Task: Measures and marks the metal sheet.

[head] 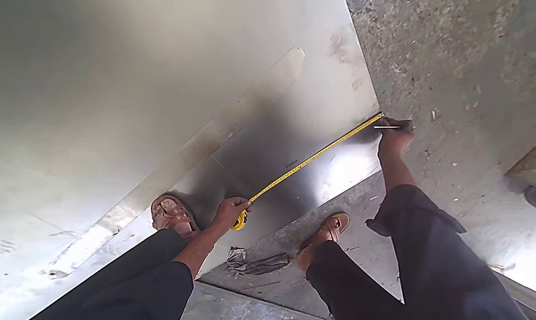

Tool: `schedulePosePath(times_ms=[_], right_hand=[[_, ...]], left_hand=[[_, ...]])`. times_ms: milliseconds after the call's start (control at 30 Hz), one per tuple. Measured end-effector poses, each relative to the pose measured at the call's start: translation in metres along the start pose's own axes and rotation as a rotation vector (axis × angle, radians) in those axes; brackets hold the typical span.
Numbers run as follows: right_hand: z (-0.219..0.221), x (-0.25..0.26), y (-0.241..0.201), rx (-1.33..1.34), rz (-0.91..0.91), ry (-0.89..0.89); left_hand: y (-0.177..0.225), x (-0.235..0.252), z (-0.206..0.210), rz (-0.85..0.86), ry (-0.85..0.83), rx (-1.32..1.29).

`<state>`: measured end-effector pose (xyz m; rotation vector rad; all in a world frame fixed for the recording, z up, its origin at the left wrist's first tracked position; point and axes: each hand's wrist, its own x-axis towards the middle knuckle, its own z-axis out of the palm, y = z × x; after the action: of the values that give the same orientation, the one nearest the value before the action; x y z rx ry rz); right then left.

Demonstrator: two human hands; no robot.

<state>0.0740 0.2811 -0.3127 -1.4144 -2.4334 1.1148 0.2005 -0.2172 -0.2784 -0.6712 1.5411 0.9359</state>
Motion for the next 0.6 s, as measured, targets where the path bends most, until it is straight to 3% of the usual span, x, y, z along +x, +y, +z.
schedulePosePath(times_ms=[200, 333, 600], right_hand=[[-0.007, 0.028, -0.003, 0.21, -0.026, -0.145], [-0.017, 0.039, -0.014, 0.043, -0.035, -0.307], [-0.022, 0.054, -0.033, -0.171, -0.084, -0.421]], left_hand=[[-0.001, 0.001, 0.003, -0.015, 0.033, 0.052], [-0.004, -0.001, 0.008, -0.009, 0.048, 0.108], [0.001, 0.003, 0.012, 0.032, 0.089, 0.159]])
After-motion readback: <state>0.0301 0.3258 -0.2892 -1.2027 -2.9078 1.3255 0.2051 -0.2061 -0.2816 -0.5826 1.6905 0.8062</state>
